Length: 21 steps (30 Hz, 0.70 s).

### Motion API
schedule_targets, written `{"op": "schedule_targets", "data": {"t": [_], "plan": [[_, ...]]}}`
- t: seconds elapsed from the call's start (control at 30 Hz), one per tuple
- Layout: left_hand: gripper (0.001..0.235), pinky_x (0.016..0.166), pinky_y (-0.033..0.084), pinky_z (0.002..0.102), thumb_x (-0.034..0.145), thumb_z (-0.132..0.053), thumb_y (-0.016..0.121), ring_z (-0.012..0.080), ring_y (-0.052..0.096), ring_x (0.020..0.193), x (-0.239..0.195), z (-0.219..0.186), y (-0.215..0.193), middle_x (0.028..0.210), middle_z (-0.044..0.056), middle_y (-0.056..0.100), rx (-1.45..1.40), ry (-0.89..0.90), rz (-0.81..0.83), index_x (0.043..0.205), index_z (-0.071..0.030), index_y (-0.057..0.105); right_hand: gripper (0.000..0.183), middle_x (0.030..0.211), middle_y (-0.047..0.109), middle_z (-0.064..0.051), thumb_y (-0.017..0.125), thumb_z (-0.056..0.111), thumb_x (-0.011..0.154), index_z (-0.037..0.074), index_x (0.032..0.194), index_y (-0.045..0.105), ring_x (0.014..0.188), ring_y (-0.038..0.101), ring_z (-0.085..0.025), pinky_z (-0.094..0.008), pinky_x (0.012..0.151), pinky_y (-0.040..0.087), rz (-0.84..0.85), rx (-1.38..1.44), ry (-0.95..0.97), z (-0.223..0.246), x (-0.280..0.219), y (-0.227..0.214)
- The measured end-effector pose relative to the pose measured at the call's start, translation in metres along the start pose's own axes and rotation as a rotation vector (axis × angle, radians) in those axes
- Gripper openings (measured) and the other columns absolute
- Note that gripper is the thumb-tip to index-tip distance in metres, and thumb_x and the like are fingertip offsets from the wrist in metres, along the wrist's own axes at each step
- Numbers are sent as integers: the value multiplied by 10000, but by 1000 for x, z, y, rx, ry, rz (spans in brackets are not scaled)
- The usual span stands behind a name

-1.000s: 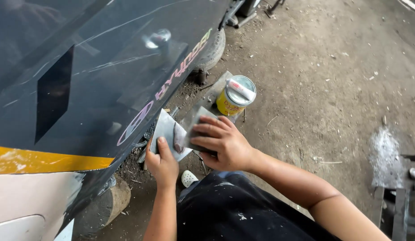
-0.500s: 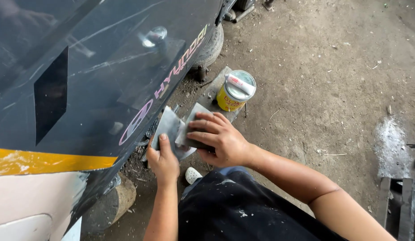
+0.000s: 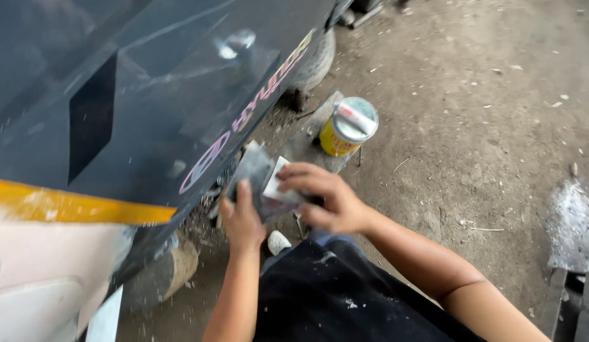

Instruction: The person scoops pink body filler from a can onto a metal spreader using a putty knife. They then mix the filler with a hardener on the spreader and apply the mixture to a damaged area on the side of a car, smoothing it out.

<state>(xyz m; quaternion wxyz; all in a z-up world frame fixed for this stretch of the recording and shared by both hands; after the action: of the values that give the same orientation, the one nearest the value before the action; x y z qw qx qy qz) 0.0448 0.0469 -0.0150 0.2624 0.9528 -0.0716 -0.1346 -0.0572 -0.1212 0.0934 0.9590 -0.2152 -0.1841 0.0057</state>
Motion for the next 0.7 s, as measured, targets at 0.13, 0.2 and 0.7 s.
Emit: {"op": "schedule_targets", "data": {"t": [0.13, 0.2, 0.7], "plan": [[427, 932, 572, 414, 1011, -234, 674, 271, 682, 1065, -12, -11, 12, 1204, 167, 676, -179, 7, 27, 1298, 66, 577, 397, 1551, 512, -170, 663, 117, 937, 33, 1325, 657, 1493, 470, -312, -455, 1242, 378, -10, 390, 68, -14, -8, -2], [396, 897, 571, 443, 1016, -239, 657, 295, 686, 1036, -8, -21, 19, 1173, 170, 682, -255, -19, 59, 1268, 57, 578, 427, 1577, 501, -191, 658, 98, 958, 24, 1379, 642, 1505, 461, -319, -448, 1235, 376, 6, 336, 89, -24, -14, -4], [265, 909, 600, 384, 1078, -104, 544, 303, 749, 1065, -40, -41, 60, 1149, 178, 724, 685, 730, 311, 1286, 18, 653, 479, 1385, 639, -200, 763, 94, 747, 119, 1225, 745, 1387, 541, -433, -536, 1118, 451, -97, -486, 21, 16, -12, -7]]}}
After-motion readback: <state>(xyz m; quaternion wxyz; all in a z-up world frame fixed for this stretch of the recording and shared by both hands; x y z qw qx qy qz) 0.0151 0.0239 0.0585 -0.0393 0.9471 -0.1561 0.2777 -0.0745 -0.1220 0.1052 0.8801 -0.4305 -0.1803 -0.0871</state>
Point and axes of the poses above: each hand's wrist, its own x-axis towards the middle knuckle, its own y-axis out of the palm, z = x × y, the point moved 2 cm from there along x, towards the middle knuckle
